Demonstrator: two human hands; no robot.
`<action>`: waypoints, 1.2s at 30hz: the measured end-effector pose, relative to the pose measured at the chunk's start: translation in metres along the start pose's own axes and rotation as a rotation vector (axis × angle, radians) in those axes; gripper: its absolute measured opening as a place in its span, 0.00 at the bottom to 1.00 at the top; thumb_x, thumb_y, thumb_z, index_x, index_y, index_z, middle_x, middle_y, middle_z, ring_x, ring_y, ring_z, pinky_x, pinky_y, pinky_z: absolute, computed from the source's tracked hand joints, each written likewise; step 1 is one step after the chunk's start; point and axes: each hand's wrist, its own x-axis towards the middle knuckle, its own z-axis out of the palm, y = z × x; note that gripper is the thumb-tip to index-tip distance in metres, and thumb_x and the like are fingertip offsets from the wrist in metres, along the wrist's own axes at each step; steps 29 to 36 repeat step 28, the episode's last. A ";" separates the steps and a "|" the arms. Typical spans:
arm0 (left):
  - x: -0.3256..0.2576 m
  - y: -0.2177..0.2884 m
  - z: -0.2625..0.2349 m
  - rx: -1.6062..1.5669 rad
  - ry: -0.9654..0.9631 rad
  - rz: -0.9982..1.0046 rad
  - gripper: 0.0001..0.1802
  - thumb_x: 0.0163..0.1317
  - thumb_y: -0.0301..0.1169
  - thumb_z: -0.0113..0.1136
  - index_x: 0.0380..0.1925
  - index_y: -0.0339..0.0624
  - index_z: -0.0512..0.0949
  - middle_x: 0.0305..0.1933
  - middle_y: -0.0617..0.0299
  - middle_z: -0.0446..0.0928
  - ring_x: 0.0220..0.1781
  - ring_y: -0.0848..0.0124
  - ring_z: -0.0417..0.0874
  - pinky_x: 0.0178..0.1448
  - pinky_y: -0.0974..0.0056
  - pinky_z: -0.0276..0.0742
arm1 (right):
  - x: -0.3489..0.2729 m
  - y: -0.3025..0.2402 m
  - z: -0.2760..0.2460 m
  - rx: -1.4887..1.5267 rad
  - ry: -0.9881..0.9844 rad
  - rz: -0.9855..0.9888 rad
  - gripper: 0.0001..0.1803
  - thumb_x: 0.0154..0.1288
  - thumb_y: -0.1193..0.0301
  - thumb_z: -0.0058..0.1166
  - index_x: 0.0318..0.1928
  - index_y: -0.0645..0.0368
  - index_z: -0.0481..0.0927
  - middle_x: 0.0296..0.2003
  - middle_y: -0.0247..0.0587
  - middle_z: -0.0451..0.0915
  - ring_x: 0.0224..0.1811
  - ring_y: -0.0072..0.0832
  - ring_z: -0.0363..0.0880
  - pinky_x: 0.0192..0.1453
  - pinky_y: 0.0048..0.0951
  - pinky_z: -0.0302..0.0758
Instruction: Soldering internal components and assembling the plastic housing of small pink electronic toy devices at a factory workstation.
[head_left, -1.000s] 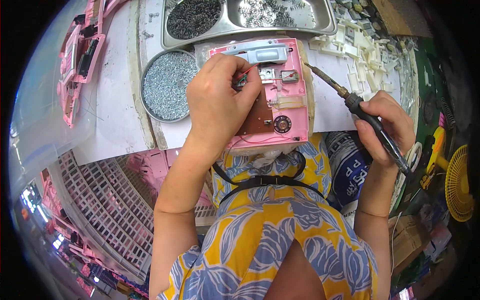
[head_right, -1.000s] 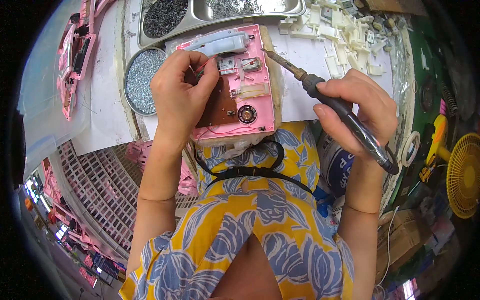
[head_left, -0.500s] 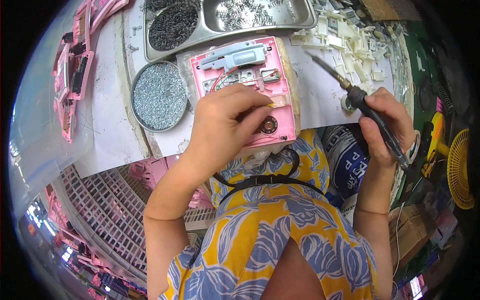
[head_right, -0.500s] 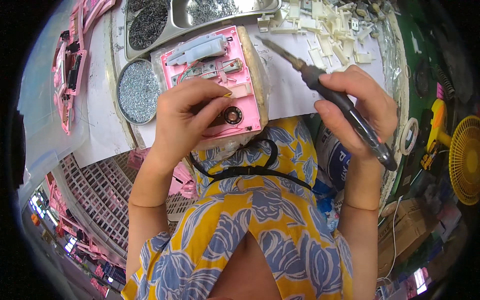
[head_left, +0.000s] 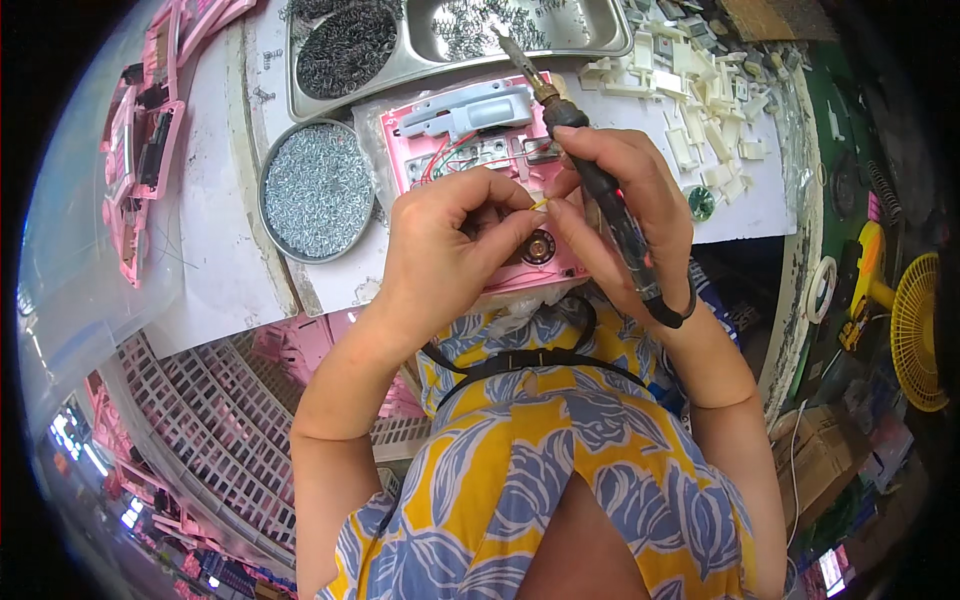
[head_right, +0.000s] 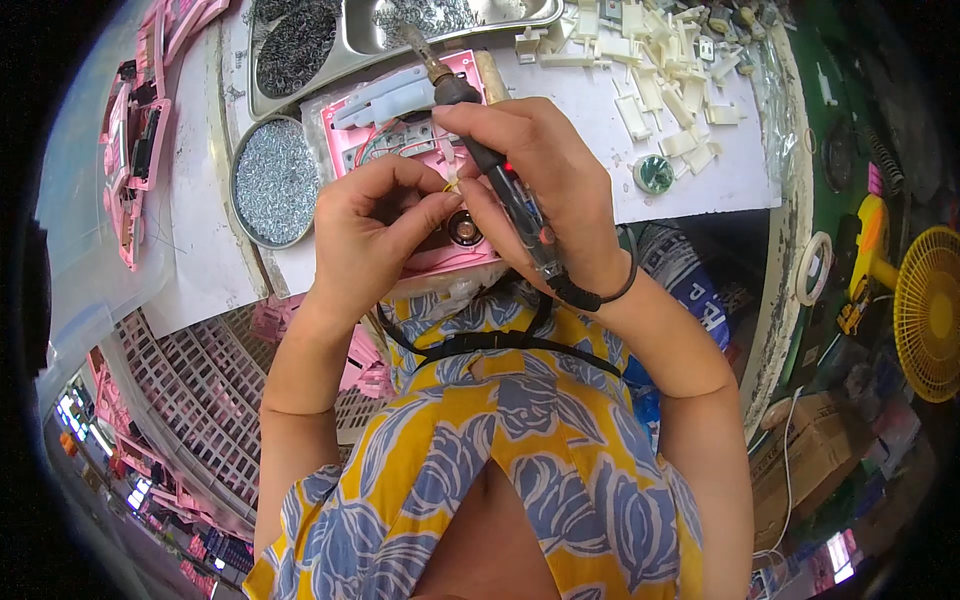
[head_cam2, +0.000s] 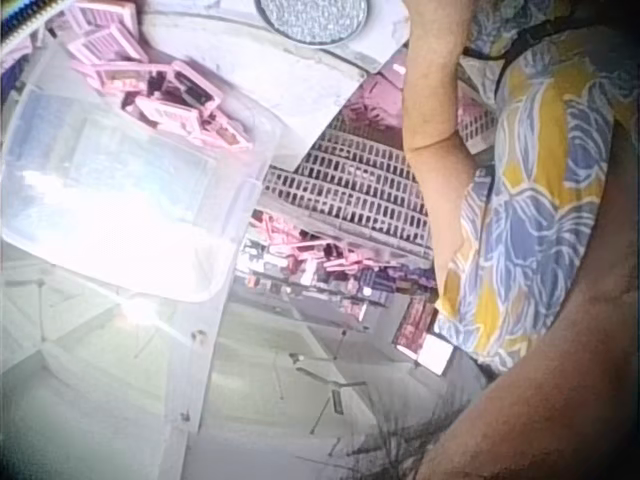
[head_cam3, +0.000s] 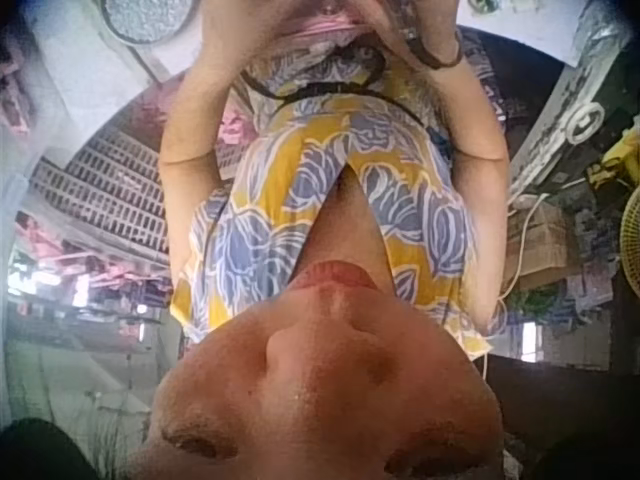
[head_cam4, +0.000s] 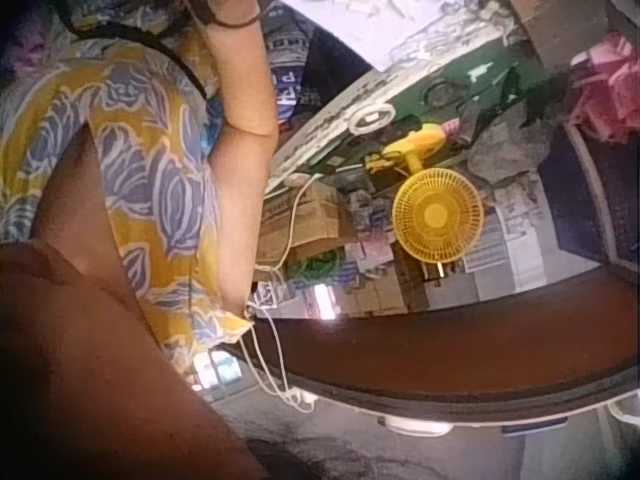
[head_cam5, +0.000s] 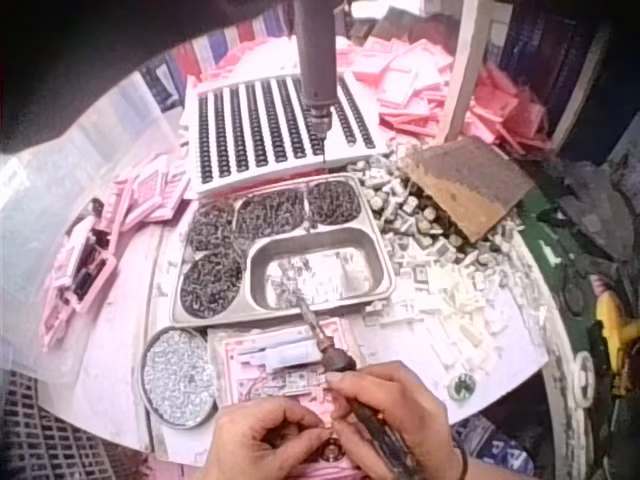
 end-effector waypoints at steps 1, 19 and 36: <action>0.000 0.001 0.000 -0.006 -0.006 0.005 0.05 0.61 0.21 0.70 0.36 0.33 0.83 0.32 0.62 0.84 0.32 0.80 0.82 0.37 0.74 0.78 | -0.001 -0.001 0.000 -0.009 0.007 -0.001 0.30 0.53 0.87 0.64 0.58 0.56 0.80 0.42 0.44 0.79 0.36 0.32 0.81 0.40 0.27 0.79; 0.007 0.001 -0.001 0.465 -0.163 0.385 0.08 0.58 0.22 0.66 0.39 0.40 0.81 0.38 0.56 0.78 0.37 0.56 0.83 0.39 0.59 0.79 | -0.032 -0.011 -0.086 0.012 -0.254 0.029 0.12 0.47 0.74 0.66 0.35 0.61 0.83 0.20 0.33 0.72 0.21 0.27 0.67 0.27 0.27 0.63; 0.004 0.002 0.001 0.524 -0.140 0.360 0.07 0.59 0.23 0.67 0.38 0.42 0.81 0.39 0.57 0.78 0.37 0.55 0.84 0.38 0.58 0.80 | -0.024 -0.011 -0.080 -0.004 -0.306 0.011 0.13 0.45 0.76 0.66 0.36 0.60 0.83 0.22 0.36 0.78 0.21 0.30 0.70 0.27 0.30 0.67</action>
